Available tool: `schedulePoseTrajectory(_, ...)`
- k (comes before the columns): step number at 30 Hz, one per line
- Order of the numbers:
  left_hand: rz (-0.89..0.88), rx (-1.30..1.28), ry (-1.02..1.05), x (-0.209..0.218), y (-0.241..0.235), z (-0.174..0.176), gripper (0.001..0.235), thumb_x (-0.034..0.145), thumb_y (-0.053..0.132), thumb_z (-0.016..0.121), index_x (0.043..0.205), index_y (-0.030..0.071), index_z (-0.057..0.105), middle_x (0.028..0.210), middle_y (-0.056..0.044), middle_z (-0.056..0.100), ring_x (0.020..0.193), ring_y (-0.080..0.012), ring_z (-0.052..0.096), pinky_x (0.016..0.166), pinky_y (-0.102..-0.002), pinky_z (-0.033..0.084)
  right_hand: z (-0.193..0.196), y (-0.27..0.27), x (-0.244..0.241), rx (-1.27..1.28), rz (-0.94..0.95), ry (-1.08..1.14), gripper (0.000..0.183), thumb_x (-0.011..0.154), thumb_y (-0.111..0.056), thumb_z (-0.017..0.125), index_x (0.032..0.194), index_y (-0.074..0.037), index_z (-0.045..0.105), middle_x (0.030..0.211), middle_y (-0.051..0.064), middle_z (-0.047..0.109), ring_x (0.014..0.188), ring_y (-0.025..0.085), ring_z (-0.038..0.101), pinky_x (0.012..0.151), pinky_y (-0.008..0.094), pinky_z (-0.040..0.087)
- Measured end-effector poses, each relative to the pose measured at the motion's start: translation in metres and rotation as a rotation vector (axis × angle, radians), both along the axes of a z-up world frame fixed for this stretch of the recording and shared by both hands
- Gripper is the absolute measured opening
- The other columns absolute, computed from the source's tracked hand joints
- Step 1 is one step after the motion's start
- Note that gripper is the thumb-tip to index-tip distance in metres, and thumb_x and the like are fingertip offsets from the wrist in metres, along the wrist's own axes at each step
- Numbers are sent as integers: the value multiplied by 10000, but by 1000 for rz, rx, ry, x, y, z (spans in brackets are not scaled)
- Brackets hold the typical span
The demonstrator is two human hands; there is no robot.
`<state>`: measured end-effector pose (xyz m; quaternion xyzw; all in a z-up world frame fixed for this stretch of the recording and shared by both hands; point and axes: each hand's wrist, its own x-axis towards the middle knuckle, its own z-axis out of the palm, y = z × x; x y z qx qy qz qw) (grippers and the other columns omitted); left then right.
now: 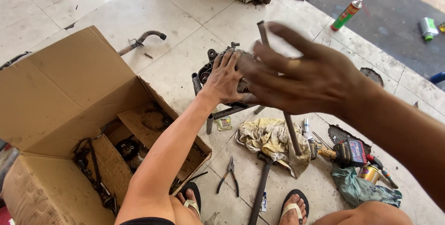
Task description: Assembling motorcycle engine components by installing the clutch assembly and using tools.
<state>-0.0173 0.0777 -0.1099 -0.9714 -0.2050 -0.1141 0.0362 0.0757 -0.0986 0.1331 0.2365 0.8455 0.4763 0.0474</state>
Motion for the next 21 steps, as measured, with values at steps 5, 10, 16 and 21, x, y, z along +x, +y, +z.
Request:
schedulePoseTrajectory(5, -144, -135, -613, -15, -13, 16, 124, 847, 308, 812, 861, 187, 791, 1118, -1, 671, 1239, -302, 558, 1161, -552, 381, -24, -32, -12, -265, -453, 1019, 1118, 802, -626, 806, 1524, -45, 180, 1016, 156, 728, 729, 270, 708, 472, 349, 566)
schedulePoseTrajectory(10, -77, -80, -632, -15, -3, 19, 189, 857, 232, 815, 1018, 137, 783, 1026, -35, 706, 922, -208, 666, 851, -354, 585, -18, -34, -31, -483, -289, 1340, 256, 835, -185, 824, 968, 10, 724, 695, 61, 730, 445, 102, 585, 376, 232, 389)
schedulePoseTrajectory(16, -20, -193, -561, -20, -8, 31, 229, 835, 181, 792, 1059, 133, 777, 1067, -23, 771, 807, -208, 704, 722, -342, 584, -23, -26, -36, -523, -207, 1470, 214, 865, 33, 781, 1051, -3, 682, 896, 78, 761, 665, 134, 696, 592, 250, 573)
schedulePoseTrajectory(21, -8, -162, -528, -14, -5, 31, 254, 885, 308, 768, 1037, 107, 791, 1008, -30, 791, 693, -179, 671, 614, -310, 566, -45, -21, -10, -213, -159, 1280, 1066, 900, -79, 955, 1603, -222, 166, 1169, 141, 754, 935, 247, 785, 745, 349, 695)
